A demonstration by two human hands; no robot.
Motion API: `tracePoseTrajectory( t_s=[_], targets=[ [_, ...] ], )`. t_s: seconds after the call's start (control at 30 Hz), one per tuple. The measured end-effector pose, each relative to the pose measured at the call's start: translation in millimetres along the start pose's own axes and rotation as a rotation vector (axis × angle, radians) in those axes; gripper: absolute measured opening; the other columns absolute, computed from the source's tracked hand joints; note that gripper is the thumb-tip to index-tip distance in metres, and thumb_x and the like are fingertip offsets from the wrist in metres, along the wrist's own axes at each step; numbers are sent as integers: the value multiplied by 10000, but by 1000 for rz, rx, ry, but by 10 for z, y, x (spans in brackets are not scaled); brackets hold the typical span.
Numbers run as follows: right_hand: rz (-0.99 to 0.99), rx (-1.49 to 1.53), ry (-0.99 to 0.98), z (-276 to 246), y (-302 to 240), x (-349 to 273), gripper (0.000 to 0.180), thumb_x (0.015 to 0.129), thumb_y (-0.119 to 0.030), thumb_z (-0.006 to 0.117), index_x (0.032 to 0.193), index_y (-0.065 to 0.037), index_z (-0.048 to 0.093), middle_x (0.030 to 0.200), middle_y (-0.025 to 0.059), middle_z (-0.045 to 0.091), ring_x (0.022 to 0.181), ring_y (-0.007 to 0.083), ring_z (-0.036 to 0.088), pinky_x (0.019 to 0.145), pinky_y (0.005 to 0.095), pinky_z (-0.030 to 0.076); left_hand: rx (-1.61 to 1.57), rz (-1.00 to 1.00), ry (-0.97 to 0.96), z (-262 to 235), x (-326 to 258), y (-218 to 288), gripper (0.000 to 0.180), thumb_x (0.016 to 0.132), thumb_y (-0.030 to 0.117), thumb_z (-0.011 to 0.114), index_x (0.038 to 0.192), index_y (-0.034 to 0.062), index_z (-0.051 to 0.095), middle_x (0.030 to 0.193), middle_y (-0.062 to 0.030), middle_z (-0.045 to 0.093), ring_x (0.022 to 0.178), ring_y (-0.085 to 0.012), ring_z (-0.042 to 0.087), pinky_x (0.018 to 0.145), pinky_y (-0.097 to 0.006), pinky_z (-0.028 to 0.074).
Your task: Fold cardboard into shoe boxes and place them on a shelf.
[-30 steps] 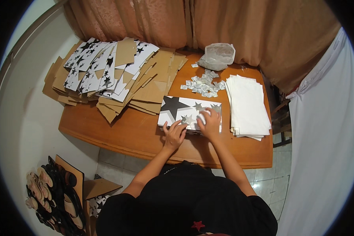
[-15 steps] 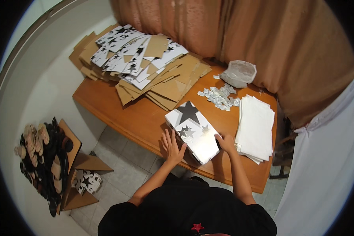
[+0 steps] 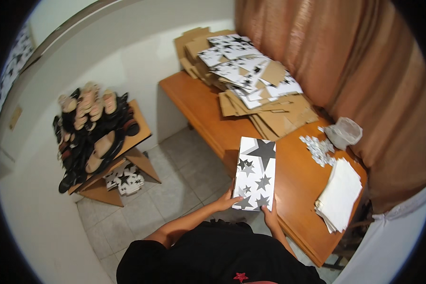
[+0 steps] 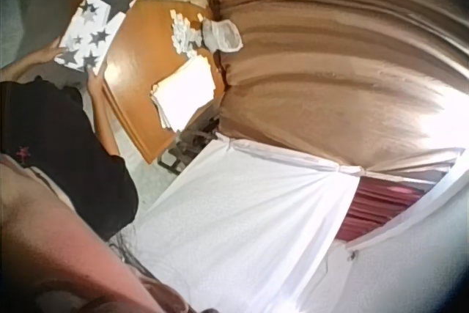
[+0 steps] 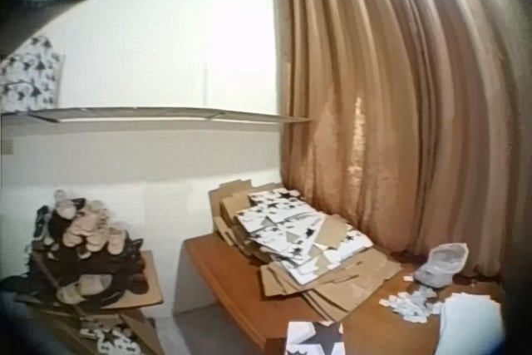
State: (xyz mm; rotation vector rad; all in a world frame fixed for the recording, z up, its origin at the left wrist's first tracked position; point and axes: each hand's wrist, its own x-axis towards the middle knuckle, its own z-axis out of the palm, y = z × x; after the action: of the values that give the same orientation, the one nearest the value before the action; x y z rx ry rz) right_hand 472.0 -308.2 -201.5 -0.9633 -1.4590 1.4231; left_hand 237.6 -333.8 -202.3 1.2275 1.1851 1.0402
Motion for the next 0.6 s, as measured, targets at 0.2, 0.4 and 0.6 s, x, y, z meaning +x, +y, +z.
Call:
tracePoseTrajectory(
  t_s=[0.2,0.4,0.6],
  targets=[
    [-255,-184,-197,1594,-436,22,1148,566,-404,791,1398,13,119,1345,214,225,1253,342,278,1024,433,266,-180,-22,192,-1254,-1132,358,843,816,209,608,1425,22,55,1394,-139,273,1288,-225,254,1059,-338,207],
    [-710,-275,-310,3189,-899,396,1141,538,-306,818,1393,8,132,1341,240,236,1241,396,286,1017,450,276,-83,274,548,-2361,-2274,1101,926,751,218,681,1435,48,80,1456,-105,198,1324,-208,214,1065,-336,188],
    [-977,46,-437,4700,-1754,1053,1021,606,-237,798,1394,-15,186,1369,205,278,1243,351,332,1018,417,286,108,637,687,-3287,-2952,1848,1178,610,375,790,1434,43,16,1470,-104,141,1347,-210,159,1079,-331,134]
  ],
)
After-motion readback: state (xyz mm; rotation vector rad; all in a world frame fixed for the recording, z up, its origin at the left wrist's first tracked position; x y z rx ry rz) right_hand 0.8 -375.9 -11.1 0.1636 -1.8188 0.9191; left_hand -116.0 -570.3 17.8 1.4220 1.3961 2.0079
